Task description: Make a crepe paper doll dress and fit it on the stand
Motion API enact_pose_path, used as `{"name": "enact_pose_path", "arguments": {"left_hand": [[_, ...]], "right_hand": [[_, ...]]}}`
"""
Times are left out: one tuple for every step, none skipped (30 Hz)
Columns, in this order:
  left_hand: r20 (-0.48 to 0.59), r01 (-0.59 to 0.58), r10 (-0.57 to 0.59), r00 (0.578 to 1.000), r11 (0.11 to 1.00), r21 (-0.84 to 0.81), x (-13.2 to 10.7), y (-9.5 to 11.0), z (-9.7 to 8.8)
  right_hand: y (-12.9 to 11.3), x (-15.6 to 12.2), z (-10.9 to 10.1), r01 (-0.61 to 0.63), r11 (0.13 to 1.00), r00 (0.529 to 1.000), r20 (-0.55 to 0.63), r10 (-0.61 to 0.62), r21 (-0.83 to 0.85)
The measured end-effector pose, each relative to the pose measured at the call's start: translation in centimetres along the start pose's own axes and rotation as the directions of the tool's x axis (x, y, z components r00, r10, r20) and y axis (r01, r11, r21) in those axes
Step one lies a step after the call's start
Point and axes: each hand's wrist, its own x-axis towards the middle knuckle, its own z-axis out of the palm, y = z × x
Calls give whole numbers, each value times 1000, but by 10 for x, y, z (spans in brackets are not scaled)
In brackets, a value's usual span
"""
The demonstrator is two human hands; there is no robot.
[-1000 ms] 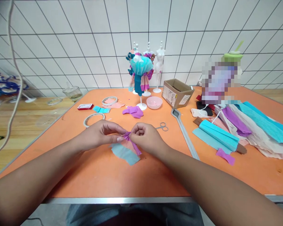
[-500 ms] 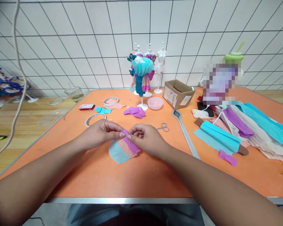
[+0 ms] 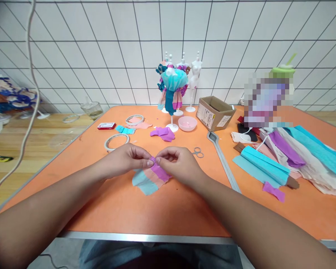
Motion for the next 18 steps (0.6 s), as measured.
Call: {"name": "enact_pose_path", "arguments": {"left_hand": [[-1,3,-3,1000,1000,6,0,0,0],[-2,5,-5,1000,1000,10,0,0,0],[-1,5,-5,1000,1000,11,0,0,0],[1,6,-6,1000,1000,8,0,1,0],[6,10,-10,1000,1000,4,0,1,0],[13,14,-14,1000,1000,-3,0,1,1],[24,16,-15,1000,1000,-18,1,1,1],[34,9,-7,999,999,-44,1,2,1],[42,-9,12,999,997,-81,2,2,1],[44,-35,41,998,992,-121,2,2,1],[36,-65,71,997,986,-152,3,2,1],[23,-89,94,995,983,-163,3,2,1],[5,-105,107,994,983,-149,3,2,1],[-17,-112,111,994,987,-116,3,3,2],[-40,-114,111,993,991,-74,3,4,2],[-66,-114,112,992,993,-34,3,4,3],[-90,-114,113,990,994,-4,3,5,3],[-111,-113,114,987,993,14,2,5,4]], "right_hand": [[0,0,0,-5,1000,1000,11,5,14],[0,0,0,-6,1000,1000,17,6,21],[1,0,0,-4,1000,1000,14,4,14],[1,0,0,0,1000,1000,7,0,-4],[1,0,0,4,1000,1000,-4,-4,-31],[1,1,-1,4,998,1000,-14,-5,-55],[1,1,-2,2,997,1000,-23,-4,-73],[1,2,-3,-3,997,1000,-30,0,-82],[1,2,-4,-9,997,999,-40,6,-80],[0,3,-6,-15,997,999,-53,11,-70],[0,3,-8,-17,998,998,-69,13,-57],[0,4,-10,-17,999,996,-84,13,-43],[-1,4,-11,-17,999,995,-97,14,-32],[-1,5,-12,-19,1000,994,-105,16,-23],[-1,5,-12,-23,1000,994,-110,21,-15],[-1,5,-13,-29,1000,993,-111,28,-6],[-1,5,-12,-35,999,993,-111,35,2],[-1,5,-12,-41,999,993,-113,41,8]]}}
